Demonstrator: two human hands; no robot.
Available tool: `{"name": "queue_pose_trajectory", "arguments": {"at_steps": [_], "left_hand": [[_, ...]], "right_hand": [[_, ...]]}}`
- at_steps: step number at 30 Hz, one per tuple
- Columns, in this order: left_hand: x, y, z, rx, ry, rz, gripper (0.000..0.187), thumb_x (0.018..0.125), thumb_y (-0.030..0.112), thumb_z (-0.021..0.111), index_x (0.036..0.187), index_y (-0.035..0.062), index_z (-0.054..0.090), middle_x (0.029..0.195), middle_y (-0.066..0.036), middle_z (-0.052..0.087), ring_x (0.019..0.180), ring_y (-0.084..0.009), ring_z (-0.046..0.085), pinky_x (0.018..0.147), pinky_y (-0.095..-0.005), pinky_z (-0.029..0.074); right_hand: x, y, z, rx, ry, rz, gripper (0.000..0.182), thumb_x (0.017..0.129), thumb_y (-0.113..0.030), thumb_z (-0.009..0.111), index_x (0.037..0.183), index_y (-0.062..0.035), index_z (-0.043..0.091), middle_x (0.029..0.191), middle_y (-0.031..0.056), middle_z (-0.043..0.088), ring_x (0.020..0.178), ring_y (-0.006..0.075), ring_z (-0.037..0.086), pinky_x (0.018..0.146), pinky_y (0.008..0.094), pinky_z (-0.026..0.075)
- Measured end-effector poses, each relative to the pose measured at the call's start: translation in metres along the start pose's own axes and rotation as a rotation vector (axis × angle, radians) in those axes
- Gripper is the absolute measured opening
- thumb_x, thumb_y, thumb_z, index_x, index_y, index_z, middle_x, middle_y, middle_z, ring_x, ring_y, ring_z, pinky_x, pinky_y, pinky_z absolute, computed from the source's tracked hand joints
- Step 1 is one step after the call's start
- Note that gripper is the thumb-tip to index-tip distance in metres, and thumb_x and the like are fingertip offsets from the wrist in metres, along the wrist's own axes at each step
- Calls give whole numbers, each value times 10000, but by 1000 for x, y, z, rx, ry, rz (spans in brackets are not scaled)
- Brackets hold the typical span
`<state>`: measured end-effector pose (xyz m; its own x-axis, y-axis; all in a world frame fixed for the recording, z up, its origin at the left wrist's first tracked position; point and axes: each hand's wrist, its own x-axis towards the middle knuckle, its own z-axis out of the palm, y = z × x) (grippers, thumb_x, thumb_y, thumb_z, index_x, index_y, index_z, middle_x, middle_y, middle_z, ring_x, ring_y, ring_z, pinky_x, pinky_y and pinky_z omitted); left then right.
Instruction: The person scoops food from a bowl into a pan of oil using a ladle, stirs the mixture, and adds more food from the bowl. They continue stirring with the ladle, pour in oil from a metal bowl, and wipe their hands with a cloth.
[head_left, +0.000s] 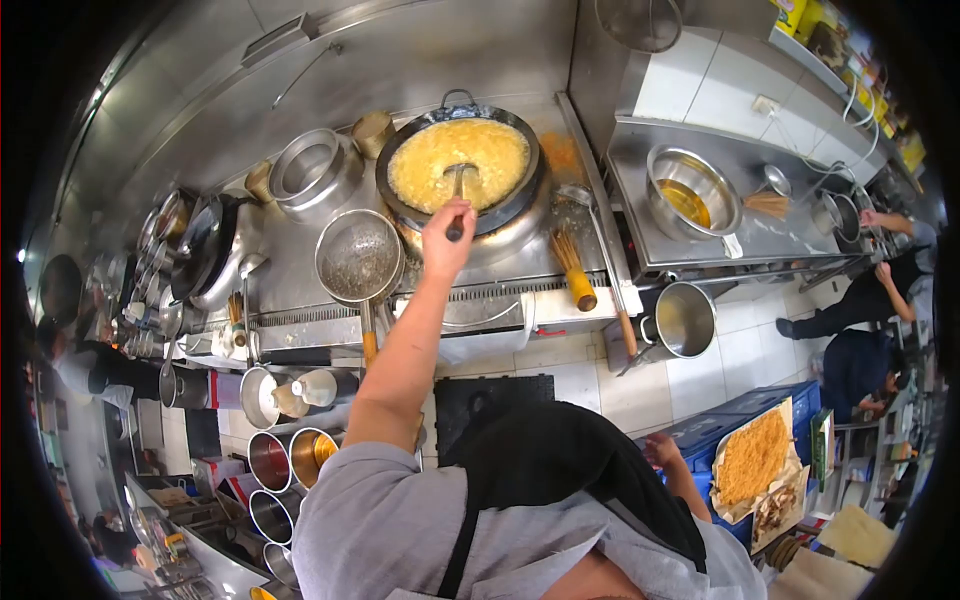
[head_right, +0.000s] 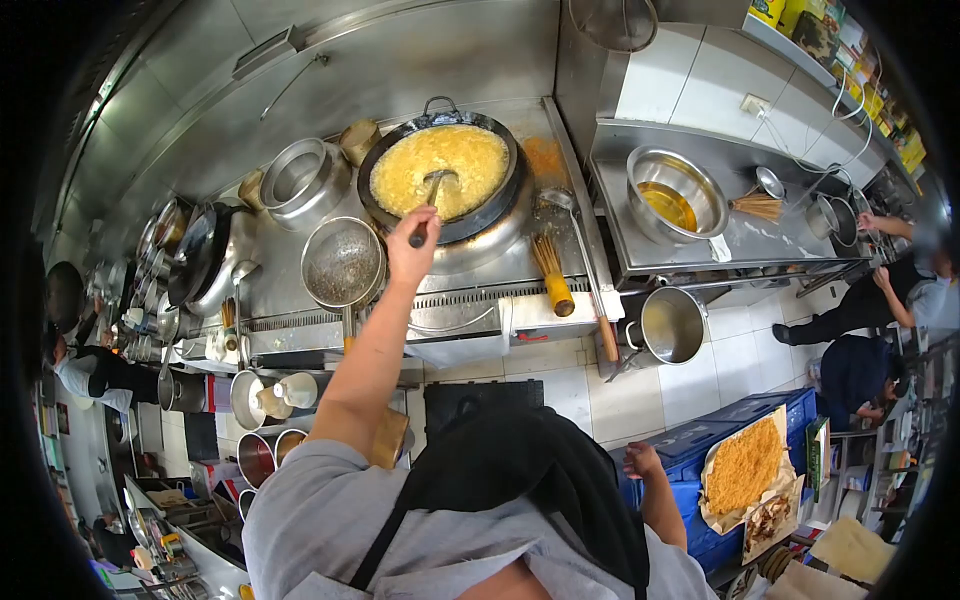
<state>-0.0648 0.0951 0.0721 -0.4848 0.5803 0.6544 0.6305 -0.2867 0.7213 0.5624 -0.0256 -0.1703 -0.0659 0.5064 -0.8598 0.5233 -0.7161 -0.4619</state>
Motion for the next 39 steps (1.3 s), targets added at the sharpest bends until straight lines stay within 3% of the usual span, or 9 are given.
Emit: {"name": "queue_pose_trajectory", "arguments": {"at_steps": [2,11,14,16,19,27,35,38,39], "left_hand": [[-7,-8,10,25,-13,34,108,834,42,692,921,-11,658,1017,-147,690,1052,-297,651,920,-355,488],[35,-56,38,157,-1,90,135,851,110,696,923,8,647,1098,-160,666,1048,-307,648,879,-349,497],[73,-57,42,74,-54,-27,162,833,142,704,941,33,653,1073,-181,667,956,-329,664,829,-372,514],[99,-58,44,165,13,-24,187,829,219,706,913,52,691,931,-179,691,825,-326,675,764,-372,525],[129,-22,31,272,39,-153,224,809,287,707,866,70,723,800,-178,688,781,-348,674,736,-377,529],[122,4,5,381,11,-191,264,774,321,693,861,75,731,760,-179,683,782,-359,677,739,-388,531],[75,35,-19,292,-34,-182,239,791,277,680,846,50,731,749,-163,687,729,-310,682,709,-357,513],[60,50,-29,203,-9,-211,218,815,224,680,838,12,725,654,-110,651,624,-163,613,648,-303,486],[56,53,-32,208,-4,-212,218,815,224,680,838,12,725,654,-110,651,624,-163,613,648,-303,486]], "right_hand": [[-4,-3,4,4,2,14,340,920,-263,601,1227,-124,556,870,93,677,632,209,647,534,368,534],[-14,-2,18,60,39,-5,370,933,-248,571,1281,-125,541,885,102,683,646,217,657,546,365,538],[-20,6,23,24,32,2,377,931,-242,571,1285,-118,539,896,107,684,674,221,664,569,379,549],[-23,15,26,-1,39,-25,381,925,-235,578,1284,-116,541,912,116,685,687,225,670,585,390,556],[-33,19,28,-40,51,-24,394,920,-237,587,1291,-111,539,924,125,685,677,230,671,580,389,554],[-5,35,10,-75,4,-44,399,921,-237,586,1292,-102,532,895,127,677,641,231,657,568,395,546],[30,-2,-9,32,-80,-15,416,922,-231,582,1313,-108,511,901,123,677,617,205,646,538,370,529],[27,-23,-7,-37,-74,-22,419,914,-229,586,1310,-112,517,903,118,675,620,202,648,537,363,526],[28,-28,-6,-49,-76,-18,423,909,-231,588,1309,-112,519,902,116,674,618,202,649,536,360,526]]}}
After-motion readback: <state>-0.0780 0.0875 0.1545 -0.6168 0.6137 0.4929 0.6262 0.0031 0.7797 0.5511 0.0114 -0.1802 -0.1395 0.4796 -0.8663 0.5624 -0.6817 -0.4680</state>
